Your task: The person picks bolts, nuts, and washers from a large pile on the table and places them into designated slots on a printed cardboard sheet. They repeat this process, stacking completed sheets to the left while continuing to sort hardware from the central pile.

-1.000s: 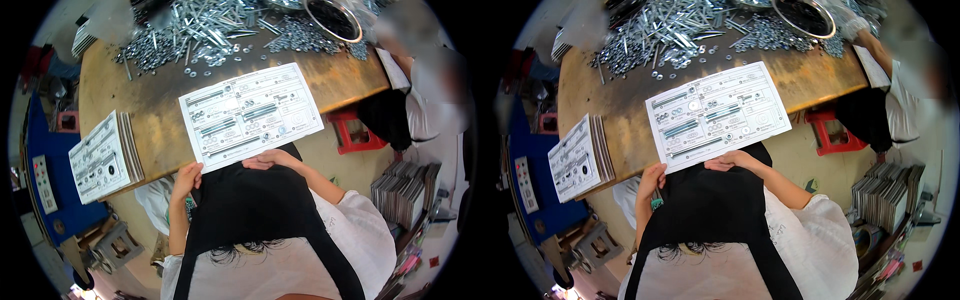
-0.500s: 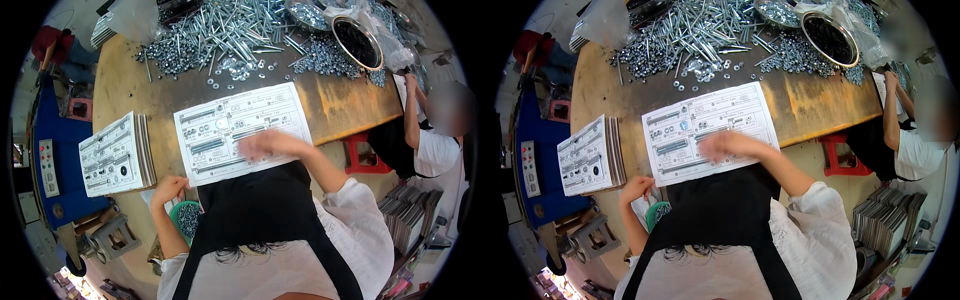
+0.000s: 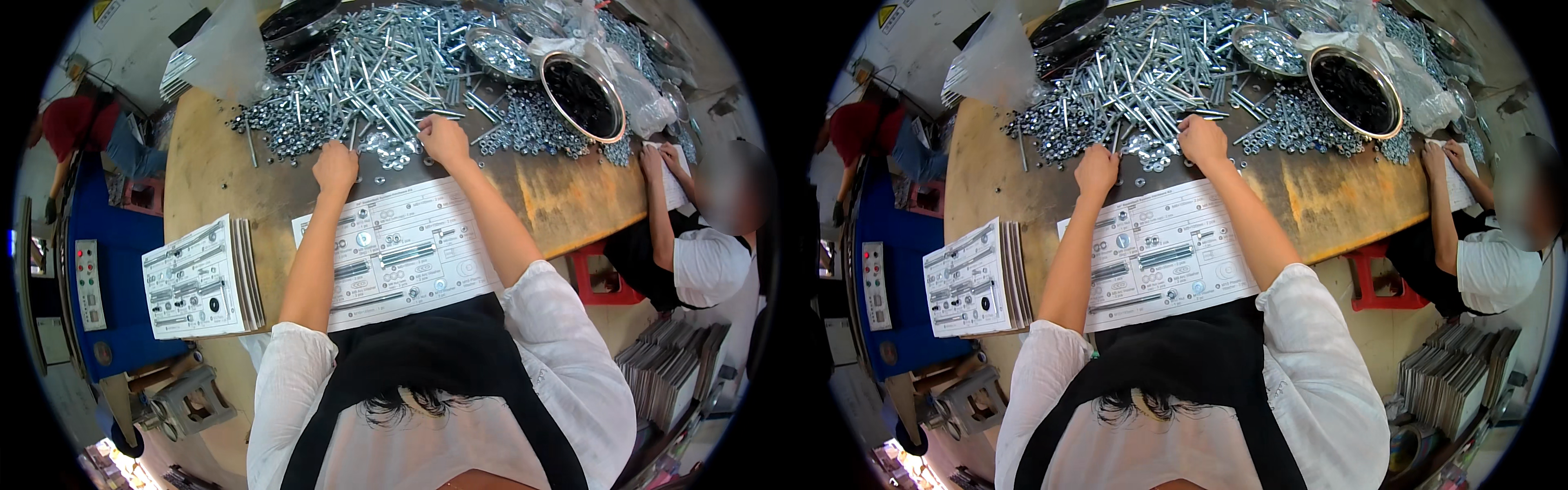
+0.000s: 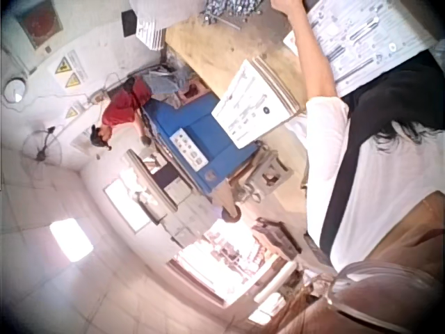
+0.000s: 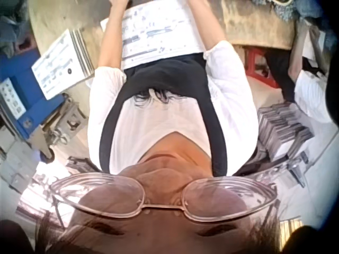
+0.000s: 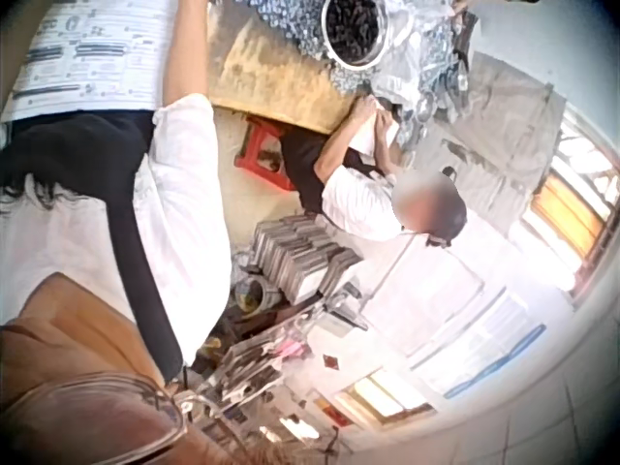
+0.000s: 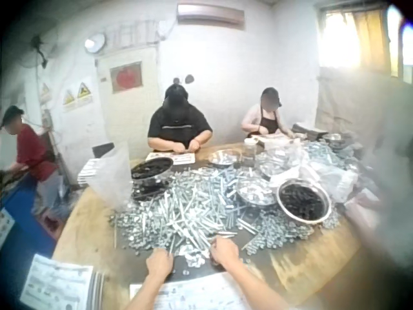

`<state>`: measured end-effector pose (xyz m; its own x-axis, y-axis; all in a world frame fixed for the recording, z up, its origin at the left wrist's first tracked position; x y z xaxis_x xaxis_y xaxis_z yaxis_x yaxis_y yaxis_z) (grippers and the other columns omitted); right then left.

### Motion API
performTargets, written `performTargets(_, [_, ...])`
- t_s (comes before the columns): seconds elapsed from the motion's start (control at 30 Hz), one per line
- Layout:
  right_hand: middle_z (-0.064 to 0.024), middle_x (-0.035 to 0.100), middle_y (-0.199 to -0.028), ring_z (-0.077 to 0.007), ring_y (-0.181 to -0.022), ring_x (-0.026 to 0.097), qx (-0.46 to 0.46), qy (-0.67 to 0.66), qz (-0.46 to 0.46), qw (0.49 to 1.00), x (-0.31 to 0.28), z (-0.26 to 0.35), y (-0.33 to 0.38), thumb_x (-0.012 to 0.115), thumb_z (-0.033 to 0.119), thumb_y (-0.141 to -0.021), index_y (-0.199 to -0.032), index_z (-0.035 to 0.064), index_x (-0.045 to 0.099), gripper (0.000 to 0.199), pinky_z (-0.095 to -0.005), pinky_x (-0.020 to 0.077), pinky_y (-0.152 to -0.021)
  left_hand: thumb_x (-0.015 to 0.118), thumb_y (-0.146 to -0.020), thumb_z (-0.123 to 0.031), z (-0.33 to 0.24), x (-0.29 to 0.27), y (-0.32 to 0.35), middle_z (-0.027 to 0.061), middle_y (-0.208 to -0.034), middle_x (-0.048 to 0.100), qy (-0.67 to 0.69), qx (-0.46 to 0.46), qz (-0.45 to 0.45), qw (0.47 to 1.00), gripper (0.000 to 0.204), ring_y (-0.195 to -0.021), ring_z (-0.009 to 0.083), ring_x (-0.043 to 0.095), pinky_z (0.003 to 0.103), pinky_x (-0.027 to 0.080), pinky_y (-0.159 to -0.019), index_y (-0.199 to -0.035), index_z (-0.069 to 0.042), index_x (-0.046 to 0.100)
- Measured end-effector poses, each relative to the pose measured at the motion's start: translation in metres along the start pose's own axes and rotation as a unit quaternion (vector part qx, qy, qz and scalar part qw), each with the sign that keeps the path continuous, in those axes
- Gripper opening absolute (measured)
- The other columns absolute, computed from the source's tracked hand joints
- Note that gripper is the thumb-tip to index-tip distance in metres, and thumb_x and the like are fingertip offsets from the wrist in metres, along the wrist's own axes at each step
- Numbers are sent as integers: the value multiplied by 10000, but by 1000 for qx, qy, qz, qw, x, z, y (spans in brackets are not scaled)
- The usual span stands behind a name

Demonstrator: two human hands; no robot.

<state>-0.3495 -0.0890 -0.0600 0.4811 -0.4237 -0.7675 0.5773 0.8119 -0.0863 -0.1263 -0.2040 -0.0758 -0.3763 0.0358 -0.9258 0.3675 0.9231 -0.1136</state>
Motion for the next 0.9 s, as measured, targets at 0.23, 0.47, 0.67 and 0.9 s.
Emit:
performTargets(0.23, [-65,681,-893,-265,-876,638,-124,-80,59,987,-86,-22,84,680,132,-872,-1016,107,729,155,-360,516,-781,736,-842,-168,-8,-73,24,87,-834,640,250,98,-191,944,158,-764,262,663,368,522,-713,-874,-51,634])
performTargets(0.47, [-28,668,-974,-252,-986,597,-191,47,90,976,-95,-36,151,685,152,-871,-996,128,733,136,-373,516,-837,693,-865,-161,-74,-57,125,78,-917,684,228,267,84,933,118,-822,296,675,389,538,-724,-960,-98,665])
performTargets(0.67, [-26,662,-933,-245,-938,584,-190,24,73,979,-88,-45,157,696,120,-855,-986,115,747,141,-355,501,-828,736,-829,-186,-79,-14,159,20,-881,630,127,309,102,937,116,-876,224,637,364,524,-711,-919,-121,702])
performTargets(0.9, [-24,663,-938,-241,-963,600,-187,25,83,979,-85,-46,157,703,141,-857,-989,128,754,142,-356,515,-826,743,-823,-202,-75,-13,157,19,-877,625,151,306,91,935,125,-877,221,632,361,521,-722,-923,-132,715])
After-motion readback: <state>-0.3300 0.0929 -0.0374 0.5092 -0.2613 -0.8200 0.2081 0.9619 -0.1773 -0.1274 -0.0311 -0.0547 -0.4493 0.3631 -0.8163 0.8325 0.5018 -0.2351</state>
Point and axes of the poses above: each hand's wrist, its own y-axis away from the middle knuckle, its own x-axis out of the palm, z = x × y, the point moved 4 cm from there along -y, towards the middle knuckle
